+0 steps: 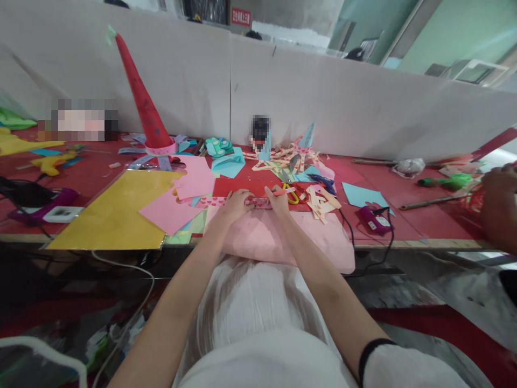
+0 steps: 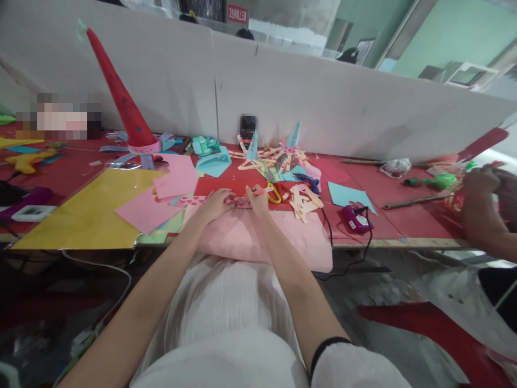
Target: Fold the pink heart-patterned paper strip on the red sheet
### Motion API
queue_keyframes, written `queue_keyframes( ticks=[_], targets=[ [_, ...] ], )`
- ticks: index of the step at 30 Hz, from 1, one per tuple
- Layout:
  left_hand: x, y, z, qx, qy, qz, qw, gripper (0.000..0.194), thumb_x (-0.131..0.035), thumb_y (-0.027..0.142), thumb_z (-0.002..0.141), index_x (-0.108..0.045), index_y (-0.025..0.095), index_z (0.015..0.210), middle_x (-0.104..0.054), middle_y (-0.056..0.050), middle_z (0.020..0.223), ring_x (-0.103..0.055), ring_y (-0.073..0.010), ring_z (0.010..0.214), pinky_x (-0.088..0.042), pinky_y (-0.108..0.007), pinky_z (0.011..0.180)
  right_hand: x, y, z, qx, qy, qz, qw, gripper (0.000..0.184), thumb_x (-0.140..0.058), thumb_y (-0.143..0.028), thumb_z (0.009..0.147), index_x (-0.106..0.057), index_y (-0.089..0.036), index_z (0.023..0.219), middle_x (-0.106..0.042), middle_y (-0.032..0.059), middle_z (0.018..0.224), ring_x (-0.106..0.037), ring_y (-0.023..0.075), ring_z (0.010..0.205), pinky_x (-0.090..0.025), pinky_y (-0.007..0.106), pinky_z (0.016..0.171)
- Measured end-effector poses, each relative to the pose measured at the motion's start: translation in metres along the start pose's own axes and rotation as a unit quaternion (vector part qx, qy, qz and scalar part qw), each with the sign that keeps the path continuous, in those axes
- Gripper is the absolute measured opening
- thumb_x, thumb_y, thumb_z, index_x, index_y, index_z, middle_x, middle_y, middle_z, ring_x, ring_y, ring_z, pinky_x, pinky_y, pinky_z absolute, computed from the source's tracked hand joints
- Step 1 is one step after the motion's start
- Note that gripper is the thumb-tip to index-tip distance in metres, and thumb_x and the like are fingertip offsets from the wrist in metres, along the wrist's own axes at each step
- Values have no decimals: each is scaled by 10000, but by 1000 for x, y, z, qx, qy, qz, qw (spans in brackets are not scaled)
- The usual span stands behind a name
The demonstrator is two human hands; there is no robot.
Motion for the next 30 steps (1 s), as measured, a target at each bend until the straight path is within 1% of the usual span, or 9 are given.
queue_keyframes(
  ticks=[3,6,9,15,25,30],
  targets=[
    [0,0,0,-1,-3,-2,1000,230,-619,260,794,-651,261,1022,-591,-56,1251,-489,-239,1230,-204,-490,1124,1,-2,-1,-24,6,-7,1000,288,-525,-360,734,-306,-244,586,-388,-98,371,-474,112,402,-367,224,481],
    [-1,-1,0,-3,-5,-2,1000,219,-611,273,802,-657,256,1016,-585,-62,1260,-486,-245,1233,-212,-488,1120,0,-3,-2,-39,7,-10,999,254,-504,-316,721,-302,-246,584,-391,-98,369,-484,117,405,-365,221,474],
    [-2,-2,1,-2,2,-1,1000,216,-604,282,810,-659,258,1018,-581,-62,1268,-486,-241,1233,-214,-481,1122,0,-4,-2,-44,13,-19,999,244,-501,-301,710,-302,-246,580,-391,-97,369,-496,121,420,-371,220,481],
    [-2,-2,1,-5,-4,3,1000,216,-608,281,809,-657,247,1017,-575,-66,1275,-489,-241,1235,-220,-478,1122,2,-3,-2,-53,36,-35,997,223,-491,-280,697,-309,-248,573,-411,-89,381,-538,138,464,-378,223,493],
    [-4,-4,2,4,-10,10,1000,249,-610,283,810,-641,250,1056,-551,-66,1306,-464,-231,1260,-221,-478,1122,3,-7,-4,-58,25,-31,998,209,-482,-294,698,-314,-249,582,-432,-92,383,-525,127,448,-408,222,500],
    [-5,-4,2,2,-2,5,1000,252,-624,268,798,-644,259,1049,-556,-66,1305,-469,-235,1257,-218,-492,1122,4,-7,-4,-58,34,-26,997,226,-483,-274,706,-299,-250,577,-407,-90,367,-538,133,452,-405,223,491]
  ],
)
Point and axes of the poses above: each hand's wrist, its own z-axis towards the middle knuckle, its own x-axis out of the back of the hand, y = z × x, the point moved 3 cm from there along z, towards the middle knuckle
